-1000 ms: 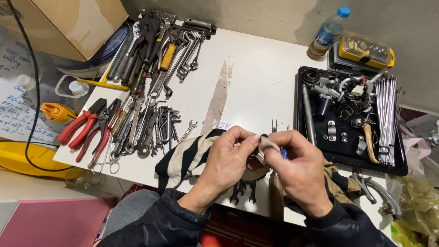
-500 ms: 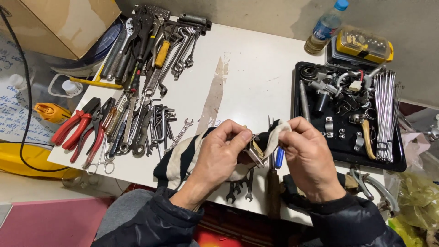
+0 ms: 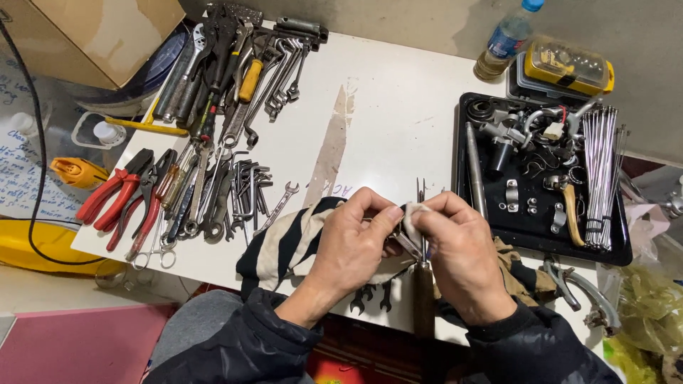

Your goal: The person holds a small mechanical part with a wooden handle and cleans it using a cloth. They rotate the part to wipe different sides and then place it into a black tray filled with other tools and parts.

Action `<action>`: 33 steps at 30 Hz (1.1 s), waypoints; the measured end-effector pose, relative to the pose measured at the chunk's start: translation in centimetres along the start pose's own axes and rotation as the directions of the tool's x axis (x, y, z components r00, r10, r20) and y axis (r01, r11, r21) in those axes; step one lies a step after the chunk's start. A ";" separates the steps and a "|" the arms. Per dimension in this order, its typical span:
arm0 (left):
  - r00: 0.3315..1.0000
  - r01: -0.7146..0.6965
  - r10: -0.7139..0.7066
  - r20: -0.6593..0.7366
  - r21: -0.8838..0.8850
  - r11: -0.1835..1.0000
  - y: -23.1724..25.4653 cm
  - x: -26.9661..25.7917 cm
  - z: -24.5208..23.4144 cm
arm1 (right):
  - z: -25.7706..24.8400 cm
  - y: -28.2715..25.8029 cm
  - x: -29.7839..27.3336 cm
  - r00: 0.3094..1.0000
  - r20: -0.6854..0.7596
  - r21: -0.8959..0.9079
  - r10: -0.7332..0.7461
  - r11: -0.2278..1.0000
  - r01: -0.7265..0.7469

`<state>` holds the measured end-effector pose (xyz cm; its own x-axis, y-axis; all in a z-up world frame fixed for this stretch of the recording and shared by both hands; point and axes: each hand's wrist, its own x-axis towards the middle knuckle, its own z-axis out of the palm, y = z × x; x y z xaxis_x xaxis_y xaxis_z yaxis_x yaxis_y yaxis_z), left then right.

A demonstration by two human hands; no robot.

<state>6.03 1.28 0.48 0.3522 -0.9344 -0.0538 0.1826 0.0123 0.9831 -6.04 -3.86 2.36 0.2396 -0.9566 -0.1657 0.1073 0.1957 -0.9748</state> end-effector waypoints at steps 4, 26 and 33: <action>1.000 0.014 -0.014 0.001 -0.018 1.000 0.5 0.2 -0.3 | -1.0 -0.4 0.9 0.997 -0.033 0.105 0.063 0.993 -0.059; 0.987 0.161 -0.162 0.001 -0.094 0.982 0.0 1.2 -0.7 | -1.5 -0.2 0.9 0.992 0.116 -0.077 -0.059 0.995 0.068; 0.987 0.159 -0.157 0.028 -0.114 0.981 -0.1 1.1 -0.7 | -0.8 0.2 0.7 0.987 0.074 -0.147 -0.145 0.977 0.155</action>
<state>7.04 0.48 0.16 0.2934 -0.9343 -0.2026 0.3400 -0.0961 0.9355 -6.65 -4.71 1.97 0.2921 -0.9563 -0.0106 0.0003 0.0112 -0.9999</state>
